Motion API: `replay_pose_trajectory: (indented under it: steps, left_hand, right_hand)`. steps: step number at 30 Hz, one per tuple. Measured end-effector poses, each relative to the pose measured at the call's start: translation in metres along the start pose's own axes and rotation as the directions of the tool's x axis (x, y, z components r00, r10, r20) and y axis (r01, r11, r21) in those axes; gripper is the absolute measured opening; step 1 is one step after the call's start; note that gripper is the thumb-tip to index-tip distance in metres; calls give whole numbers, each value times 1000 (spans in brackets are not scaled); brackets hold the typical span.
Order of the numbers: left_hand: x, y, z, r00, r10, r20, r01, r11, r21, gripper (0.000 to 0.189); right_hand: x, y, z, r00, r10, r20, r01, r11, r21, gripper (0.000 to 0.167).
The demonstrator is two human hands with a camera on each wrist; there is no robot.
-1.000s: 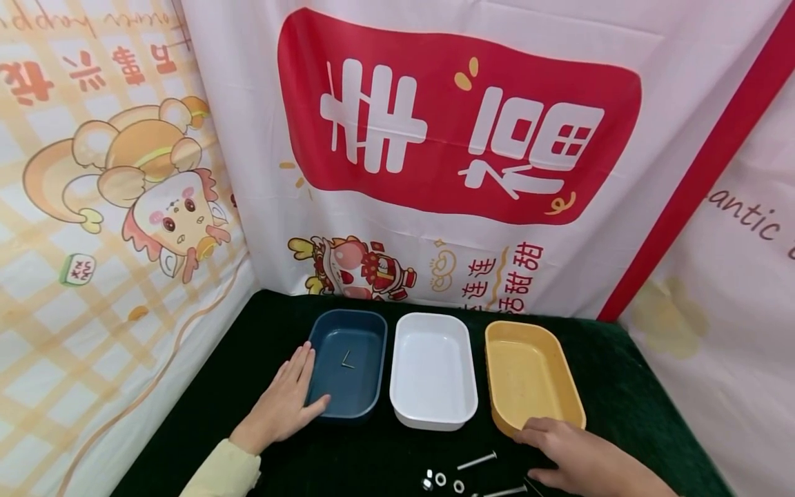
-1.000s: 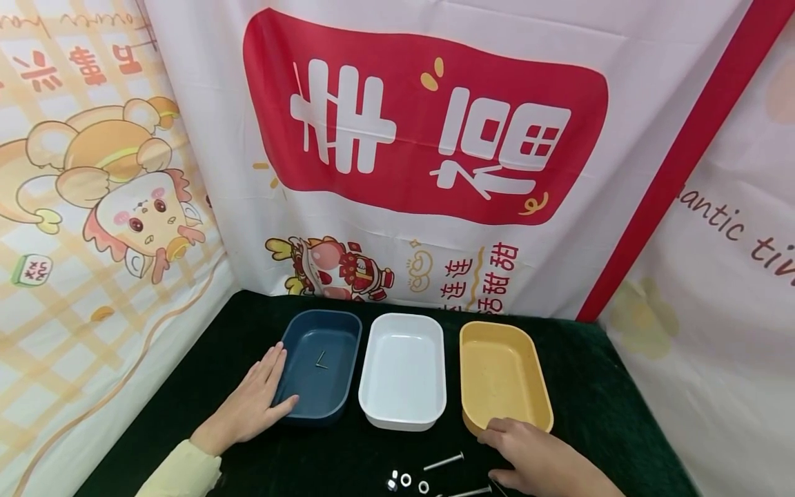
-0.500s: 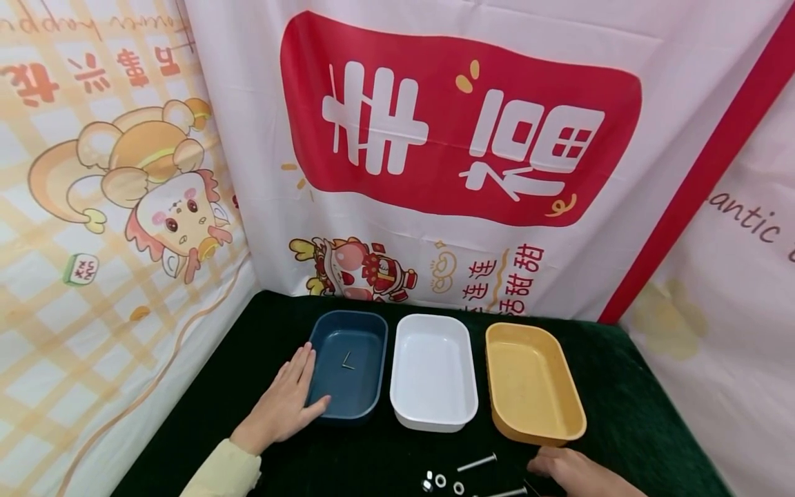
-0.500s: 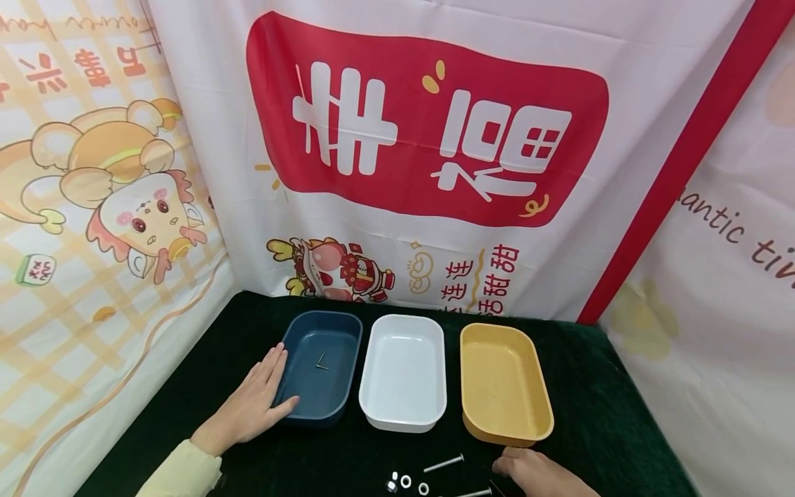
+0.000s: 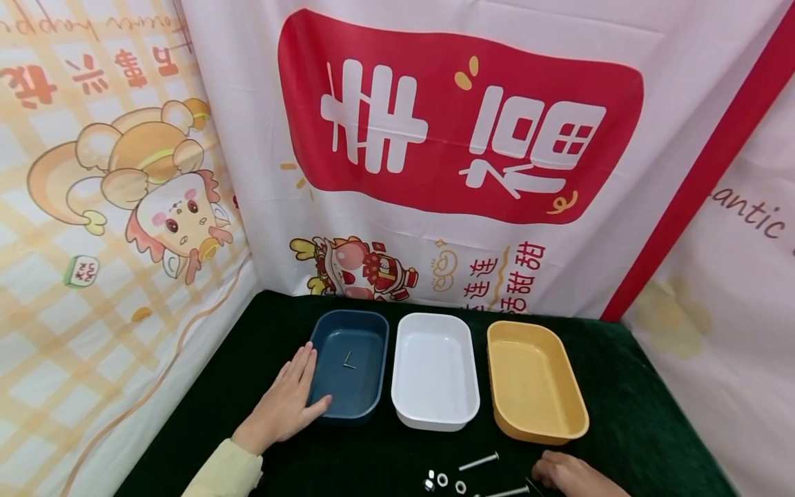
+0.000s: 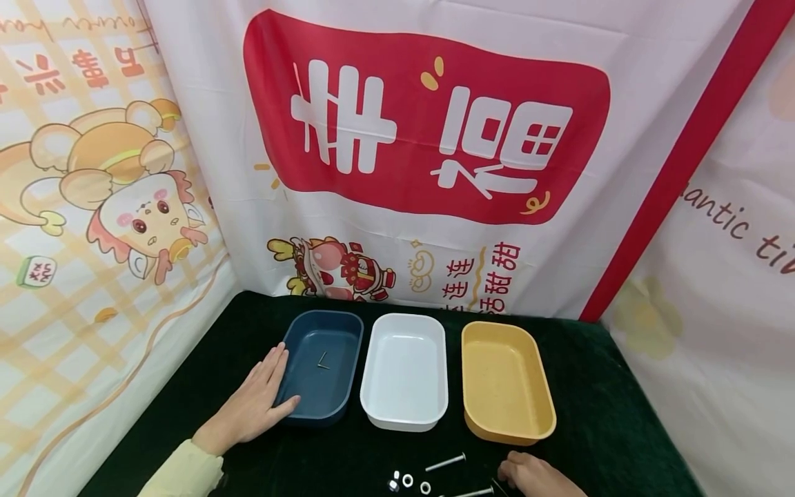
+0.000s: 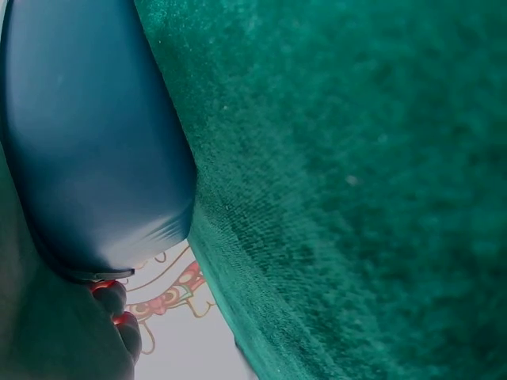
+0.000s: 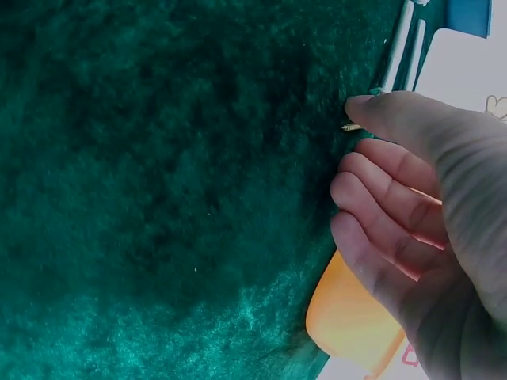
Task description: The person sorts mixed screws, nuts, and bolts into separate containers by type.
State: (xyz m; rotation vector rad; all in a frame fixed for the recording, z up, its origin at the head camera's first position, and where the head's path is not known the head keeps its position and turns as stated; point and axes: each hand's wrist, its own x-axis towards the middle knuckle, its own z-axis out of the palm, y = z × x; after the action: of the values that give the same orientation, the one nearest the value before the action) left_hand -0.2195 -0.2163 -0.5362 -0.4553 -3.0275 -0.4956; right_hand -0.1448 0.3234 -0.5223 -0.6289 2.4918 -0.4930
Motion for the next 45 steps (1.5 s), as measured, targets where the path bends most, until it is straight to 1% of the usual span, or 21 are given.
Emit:
replay_pose_trajectory:
  steps: [6, 14, 18, 24, 29, 37, 40, 45]
  left_hand:
    - [1, -1, 1, 1000, 0, -2, 0, 1000, -1, 101]
    - [2, -1, 3, 1000, -3, 12, 3, 1000, -3, 101]
    - [2, 0, 2, 1000, -1, 8, 1, 1000, -3, 100]
    - [2, 1, 2, 1000, 1, 2, -1, 1000, -12, 100]
    - [2, 1, 3, 1000, 2, 8, -2, 1000, -8, 100]
    - [1, 0, 2, 1000, -1, 0, 1, 1000, -13, 100]
    - [1, -1, 2, 1000, -3, 2, 3, 1000, -11, 100]
    - [0, -1, 1, 1000, -3, 5, 3, 1000, -13, 100]
  right_hand:
    - [1, 2, -1, 1000, -7, 12, 7, 998, 61, 13]
    - [3, -5, -2, 998, 22, 56, -27, 994, 101, 11]
    - [2, -4, -3, 998, 19, 66, -26, 994, 111, 9]
    - [4, -4, -1, 998, 7, 60, -13, 996, 88, 8]
    - [3, -5, -1, 999, 7, 53, -11, 997, 77, 10]
    - [-2, -8, -10, 999, 4, 49, -7, 998, 61, 13]
    - [-5, -10, -13, 999, -20, 35, 18, 998, 54, 14]
    - [-10, -18, -20, 997, -81, 5, 80, 993, 88, 16]
